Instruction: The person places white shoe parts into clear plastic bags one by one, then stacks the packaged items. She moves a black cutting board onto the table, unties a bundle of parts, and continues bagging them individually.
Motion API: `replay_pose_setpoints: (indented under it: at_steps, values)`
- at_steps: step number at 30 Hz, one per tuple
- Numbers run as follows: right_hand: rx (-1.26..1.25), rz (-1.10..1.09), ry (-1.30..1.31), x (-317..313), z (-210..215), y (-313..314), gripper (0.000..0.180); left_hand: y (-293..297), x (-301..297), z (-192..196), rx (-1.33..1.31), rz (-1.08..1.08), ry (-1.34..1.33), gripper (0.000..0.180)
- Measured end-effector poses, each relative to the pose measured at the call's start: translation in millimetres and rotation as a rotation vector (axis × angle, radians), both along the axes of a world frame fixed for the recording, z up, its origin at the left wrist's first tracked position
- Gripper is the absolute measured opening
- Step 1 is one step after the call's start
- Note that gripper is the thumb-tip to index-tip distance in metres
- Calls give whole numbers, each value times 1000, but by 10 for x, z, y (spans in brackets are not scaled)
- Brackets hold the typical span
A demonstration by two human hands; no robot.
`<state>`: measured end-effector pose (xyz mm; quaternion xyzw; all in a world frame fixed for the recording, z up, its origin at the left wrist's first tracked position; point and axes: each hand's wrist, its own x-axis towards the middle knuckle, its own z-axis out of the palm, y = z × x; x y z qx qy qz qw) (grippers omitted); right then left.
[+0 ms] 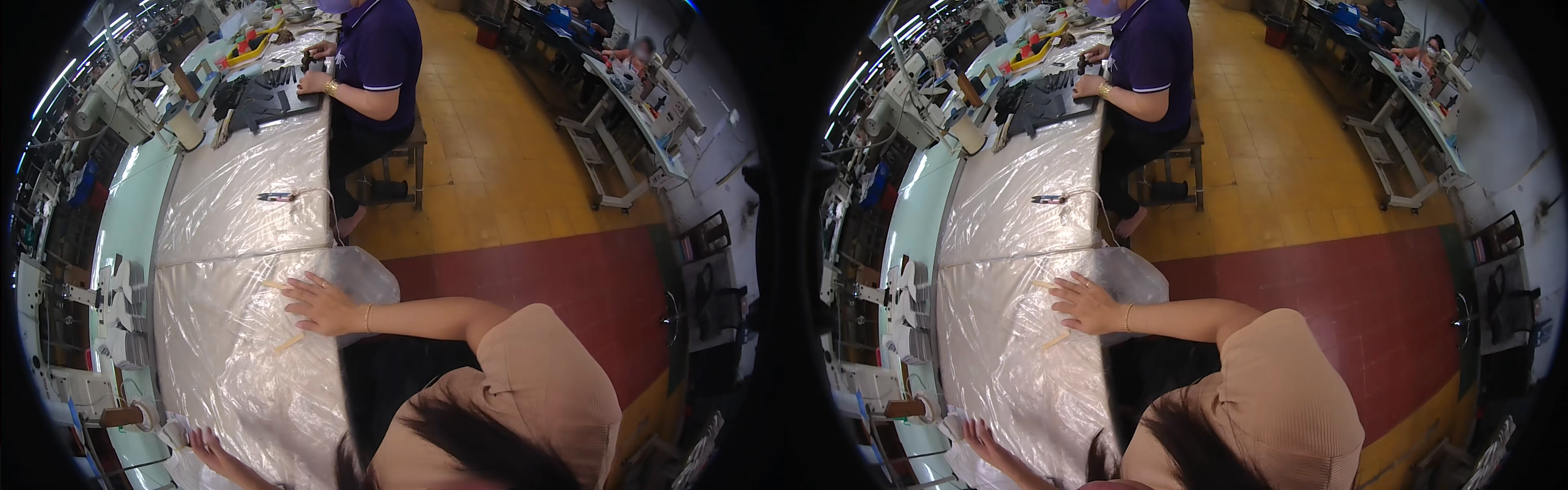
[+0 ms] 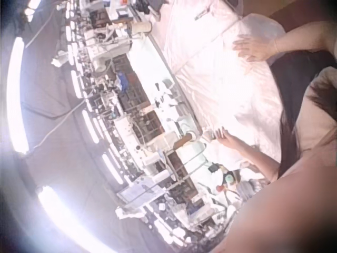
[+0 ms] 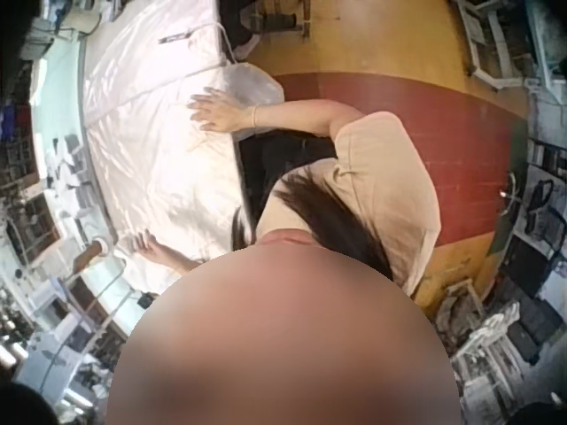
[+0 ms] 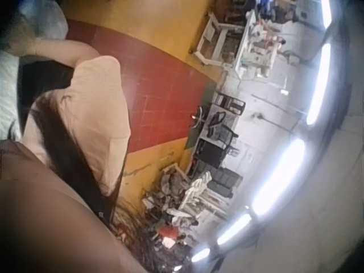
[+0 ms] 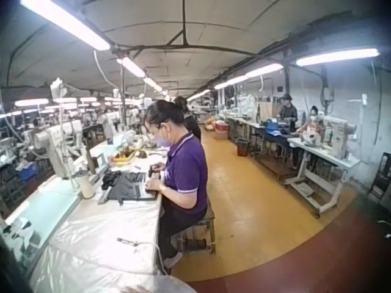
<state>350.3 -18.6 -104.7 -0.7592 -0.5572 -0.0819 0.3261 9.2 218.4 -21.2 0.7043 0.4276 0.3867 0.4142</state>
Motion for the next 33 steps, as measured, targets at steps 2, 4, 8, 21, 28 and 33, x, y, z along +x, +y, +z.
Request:
replay_pose_setpoints:
  at_steps: [2, 4, 8, 21, 28, 33]
  values:
    - [47, -9, -22, -3, -23, 12, 33, -442, -218, 41, 102, 88, 75, 57]
    - [68, 5, -6, 15, -29, -5, 29, -1197, -536, -4, 143, 211, 380, 50]
    - [107, 46, 54, 47, -30, -42, 23, -2030, -758, -209, 568, 330, 529, 56]
    - [170, 31, 45, 38, 8, -17, 26, -2575, -1179, -916, 897, 442, 908, 58]
    - [91, 42, -15, 34, 85, 16, 25, -2623, -1053, -863, 722, 487, 916, 54]
    - [92, 71, -117, 67, -14, 30, 31, -2668, -992, -753, 604, 495, 910, 49]
